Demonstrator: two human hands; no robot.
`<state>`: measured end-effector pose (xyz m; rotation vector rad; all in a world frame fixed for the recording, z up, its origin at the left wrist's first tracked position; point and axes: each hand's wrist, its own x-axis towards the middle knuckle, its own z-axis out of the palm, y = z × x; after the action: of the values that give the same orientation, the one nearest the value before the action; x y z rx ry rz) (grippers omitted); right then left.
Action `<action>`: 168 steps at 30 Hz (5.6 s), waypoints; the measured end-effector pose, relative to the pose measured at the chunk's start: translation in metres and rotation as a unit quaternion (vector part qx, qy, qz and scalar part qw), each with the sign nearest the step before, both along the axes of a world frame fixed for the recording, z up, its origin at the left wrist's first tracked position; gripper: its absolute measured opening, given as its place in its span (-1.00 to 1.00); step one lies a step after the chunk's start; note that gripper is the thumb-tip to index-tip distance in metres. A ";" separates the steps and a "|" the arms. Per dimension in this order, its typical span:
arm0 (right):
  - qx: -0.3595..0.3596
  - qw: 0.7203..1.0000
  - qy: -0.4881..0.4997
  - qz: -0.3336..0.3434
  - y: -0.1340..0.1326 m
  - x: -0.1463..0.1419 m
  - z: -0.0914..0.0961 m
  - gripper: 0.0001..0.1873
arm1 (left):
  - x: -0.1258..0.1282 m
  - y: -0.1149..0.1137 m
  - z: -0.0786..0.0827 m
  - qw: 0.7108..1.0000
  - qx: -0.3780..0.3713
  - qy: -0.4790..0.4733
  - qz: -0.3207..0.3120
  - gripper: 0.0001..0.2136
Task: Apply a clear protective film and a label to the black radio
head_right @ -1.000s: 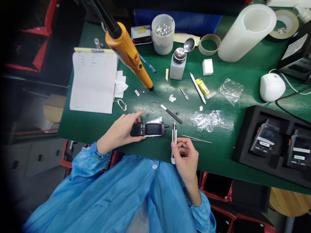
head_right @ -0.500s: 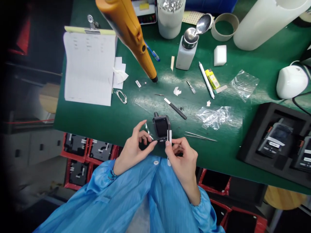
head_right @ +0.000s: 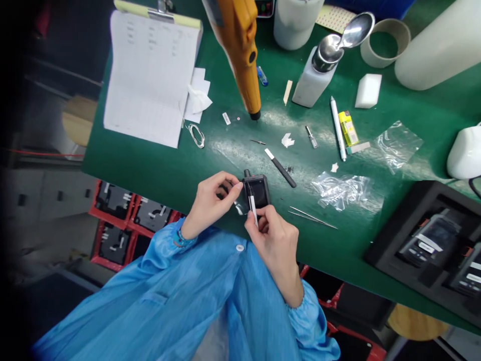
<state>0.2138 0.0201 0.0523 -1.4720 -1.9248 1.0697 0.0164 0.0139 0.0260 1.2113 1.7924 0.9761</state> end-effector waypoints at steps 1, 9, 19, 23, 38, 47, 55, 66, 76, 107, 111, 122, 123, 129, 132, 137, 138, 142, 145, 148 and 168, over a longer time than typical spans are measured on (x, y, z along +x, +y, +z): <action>-0.002 1.000 -0.005 0.007 0.000 -0.001 0.000 -0.76 | 0.000 0.001 0.000 1.000 -0.002 -0.010 0.006 -0.83; -0.007 1.000 -0.010 0.019 0.000 -0.008 -0.005 -0.75 | 0.001 0.005 -0.003 0.998 -0.024 -0.040 0.029 -0.83; 0.075 0.996 -0.027 0.034 -0.002 -0.007 -0.008 -0.78 | 0.000 0.003 -0.005 0.999 -0.015 -0.042 0.027 -0.84; 0.085 0.995 -0.027 0.035 -0.003 -0.007 -0.010 -0.80 | 0.001 0.003 -0.006 0.999 -0.011 -0.042 0.028 -0.85; 0.099 0.993 -0.034 0.052 -0.002 -0.006 -0.009 -0.79 | 0.002 0.003 -0.006 0.999 0.013 -0.036 0.021 -0.87; 0.098 0.992 -0.054 0.058 -0.001 -0.003 -0.009 -0.80 | 0.002 0.002 -0.005 0.999 0.014 -0.035 0.017 -0.87; 0.121 0.987 -0.076 0.072 0.004 -0.001 -0.007 -0.74 | 0.003 0.001 -0.002 0.999 0.025 -0.030 0.006 -0.89; 0.116 0.987 -0.082 0.078 0.004 0.001 -0.009 -0.76 | 0.003 0.000 0.002 0.999 0.034 0.009 -0.015 -0.88; 0.099 0.988 -0.079 0.083 0.006 0.003 -0.009 -0.74 | 0.005 -0.001 0.001 0.999 0.024 0.027 -0.010 -0.87; 0.096 0.988 -0.087 0.085 -0.002 0.011 -0.003 -0.73 | 0.006 -0.005 0.006 0.995 0.073 0.070 -0.026 -0.87; 0.083 0.989 -0.088 0.081 -0.004 0.013 -0.003 -0.73 | 0.007 -0.005 0.008 0.994 0.077 0.075 -0.025 -0.87; 0.095 0.986 -0.108 0.081 -0.011 0.017 -0.001 -0.71 | 0.008 -0.007 0.012 0.992 0.083 0.086 -0.030 -0.88; 0.098 0.986 -0.107 0.084 -0.011 0.018 -0.001 -0.71 | 0.008 -0.007 0.012 0.992 0.085 0.086 -0.031 -0.88; 0.098 0.986 -0.108 0.084 -0.015 0.021 0.001 -0.70 | 0.008 -0.009 0.016 0.992 0.087 0.090 -0.036 -0.89; 0.101 0.985 -0.111 0.085 -0.017 0.022 0.003 -0.72 | 0.008 -0.009 0.018 0.990 0.096 0.094 -0.038 -0.88; 0.101 0.985 -0.110 0.086 -0.020 0.024 0.003 -0.71 | 0.008 -0.010 0.018 0.988 0.116 0.098 -0.042 -0.89; 0.096 0.985 -0.110 0.087 -0.021 0.025 0.003 -0.71 | 0.008 -0.011 0.017 0.987 0.120 0.099 -0.041 -0.89; 0.082 0.986 -0.113 0.089 -0.024 0.027 0.003 -0.70 | 0.008 -0.012 0.017 0.985 0.135 0.103 -0.040 -0.89; 0.082 0.987 -0.111 0.087 -0.024 0.028 0.004 -0.70 | 0.009 -0.012 0.018 0.984 0.135 0.107 -0.043 -0.89; 0.085 0.986 -0.109 0.090 -0.025 0.029 0.005 -0.71 | 0.009 -0.013 0.020 0.983 0.137 0.111 -0.041 -0.89; 0.069 0.984 -0.125 0.109 -0.034 0.040 0.010 -0.64 | 0.012 -0.016 0.033 0.979 0.151 0.131 -0.040 -0.88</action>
<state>0.2539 -0.0136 0.0625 -1.3968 -2.3297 0.8514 0.0286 -0.0025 0.0587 1.6549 1.8201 1.1123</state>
